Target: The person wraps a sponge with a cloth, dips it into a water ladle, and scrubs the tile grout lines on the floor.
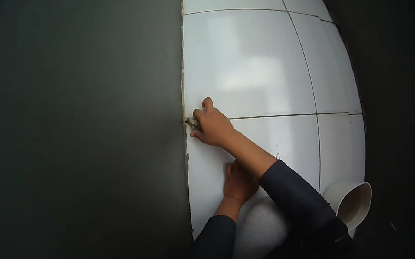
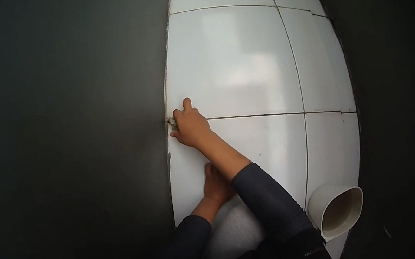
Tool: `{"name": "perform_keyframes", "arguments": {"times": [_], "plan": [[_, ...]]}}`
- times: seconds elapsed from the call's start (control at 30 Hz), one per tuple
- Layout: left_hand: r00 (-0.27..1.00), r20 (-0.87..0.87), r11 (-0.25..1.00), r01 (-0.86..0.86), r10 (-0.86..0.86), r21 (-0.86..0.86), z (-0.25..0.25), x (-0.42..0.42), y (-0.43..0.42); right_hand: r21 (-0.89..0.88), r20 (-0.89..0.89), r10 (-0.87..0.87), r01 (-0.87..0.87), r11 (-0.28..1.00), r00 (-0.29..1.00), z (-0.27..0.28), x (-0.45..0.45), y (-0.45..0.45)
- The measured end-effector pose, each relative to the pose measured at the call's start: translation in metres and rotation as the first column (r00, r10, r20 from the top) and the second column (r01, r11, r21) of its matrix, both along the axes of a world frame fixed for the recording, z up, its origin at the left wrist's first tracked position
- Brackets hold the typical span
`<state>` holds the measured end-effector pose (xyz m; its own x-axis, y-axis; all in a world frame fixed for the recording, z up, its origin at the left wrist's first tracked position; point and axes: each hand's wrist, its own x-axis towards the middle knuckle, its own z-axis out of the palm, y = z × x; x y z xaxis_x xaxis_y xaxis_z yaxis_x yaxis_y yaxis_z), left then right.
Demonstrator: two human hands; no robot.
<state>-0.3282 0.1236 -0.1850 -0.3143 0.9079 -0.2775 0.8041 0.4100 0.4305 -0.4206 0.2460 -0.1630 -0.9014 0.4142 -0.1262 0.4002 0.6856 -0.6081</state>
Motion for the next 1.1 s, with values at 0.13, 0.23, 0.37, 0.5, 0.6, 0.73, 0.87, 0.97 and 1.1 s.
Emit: {"name": "perform_keyframes", "arguments": {"times": [0.13,0.23,0.37,0.5,0.6,0.73,0.87,0.97,1.1], "plan": [[0.999,0.027,0.998,-0.021,0.023,-0.051,0.0,0.0,0.003,0.426,-0.15,0.033,0.035,0.904,0.988,-0.006,0.007,-0.005],[0.996,-0.083,0.994,-0.009,0.018,0.113,-0.004,0.002,0.0,0.525,-0.293,0.08,0.09,0.846,0.953,-0.018,0.004,-0.01],[0.985,-0.169,0.982,0.0,0.033,0.188,-0.008,0.004,-0.002,0.38,-0.311,0.189,-0.061,0.923,0.931,-0.015,0.01,-0.011],[0.998,-0.041,0.997,-0.034,0.037,0.074,-0.001,0.001,0.001,0.618,-0.298,0.332,-0.085,0.782,0.895,-0.024,0.014,-0.007],[1.0,0.003,1.0,-0.017,0.017,-0.006,-0.002,0.0,0.001,0.637,-0.24,0.326,-0.105,0.764,0.915,-0.028,0.019,-0.005],[0.968,-0.247,0.957,0.035,0.039,0.287,-0.012,0.004,-0.006,0.639,-0.199,0.275,-0.089,0.764,0.941,-0.025,0.044,0.006],[0.987,-0.148,0.913,0.004,0.061,0.407,-0.008,0.003,-0.002,0.661,-0.199,0.214,-0.03,0.75,0.957,-0.025,0.087,0.036],[0.989,-0.136,0.925,-0.002,0.057,0.379,-0.008,0.003,-0.003,0.669,-0.188,0.119,0.038,0.742,0.975,-0.023,0.115,0.053],[0.983,-0.18,0.925,0.023,0.049,0.379,-0.008,0.002,-0.003,0.669,-0.148,0.04,0.07,0.74,0.988,-0.019,0.14,0.066]]}}
